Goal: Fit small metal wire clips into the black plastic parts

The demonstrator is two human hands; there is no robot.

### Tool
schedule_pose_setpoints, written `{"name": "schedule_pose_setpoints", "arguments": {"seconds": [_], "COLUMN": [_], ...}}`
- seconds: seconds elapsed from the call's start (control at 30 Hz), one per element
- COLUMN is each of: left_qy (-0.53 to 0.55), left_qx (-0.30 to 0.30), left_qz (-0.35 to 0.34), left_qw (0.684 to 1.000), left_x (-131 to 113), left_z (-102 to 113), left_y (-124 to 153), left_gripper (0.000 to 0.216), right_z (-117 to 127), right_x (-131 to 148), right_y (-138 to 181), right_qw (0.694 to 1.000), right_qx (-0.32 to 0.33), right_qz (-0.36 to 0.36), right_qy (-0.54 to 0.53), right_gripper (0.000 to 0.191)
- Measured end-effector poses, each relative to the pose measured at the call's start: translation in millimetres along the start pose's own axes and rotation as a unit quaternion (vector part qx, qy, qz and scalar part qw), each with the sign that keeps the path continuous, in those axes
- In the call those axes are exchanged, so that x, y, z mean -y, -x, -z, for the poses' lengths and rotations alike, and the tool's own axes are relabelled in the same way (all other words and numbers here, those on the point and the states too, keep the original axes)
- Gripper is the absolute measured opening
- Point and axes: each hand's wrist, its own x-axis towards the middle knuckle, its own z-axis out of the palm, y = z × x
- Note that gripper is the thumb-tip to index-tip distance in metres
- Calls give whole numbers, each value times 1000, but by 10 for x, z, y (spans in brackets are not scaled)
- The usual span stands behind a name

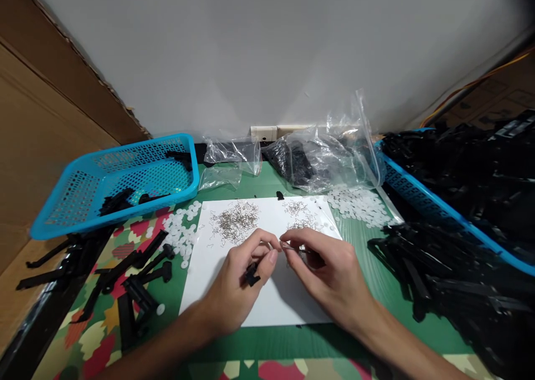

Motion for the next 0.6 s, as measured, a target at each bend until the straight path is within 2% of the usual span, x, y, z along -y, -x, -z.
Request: {"name": "schedule_pose_setpoints", "arguments": {"seconds": [0.27, 0.43, 0.6], "left_qy": [-42, -54, -5], "left_qx": [46, 35, 8], "left_qz": [5, 13, 1], "left_qw": [998, 998, 1000], "left_x": [-36, -53, -46], "left_z": [-7, -21, -16], "left_y": [5, 1, -18], "left_gripper": [24, 27, 28], "right_z": [-19, -29, -41], "right_x": [-6, -18, -14], "right_y": [27, 36, 40], "right_qw": [999, 998, 999], "right_qx": [0, -10, -16], "right_qz": [23, 38, 31], "right_qy": [35, 45, 40], "right_gripper": [15, 15, 14]}}
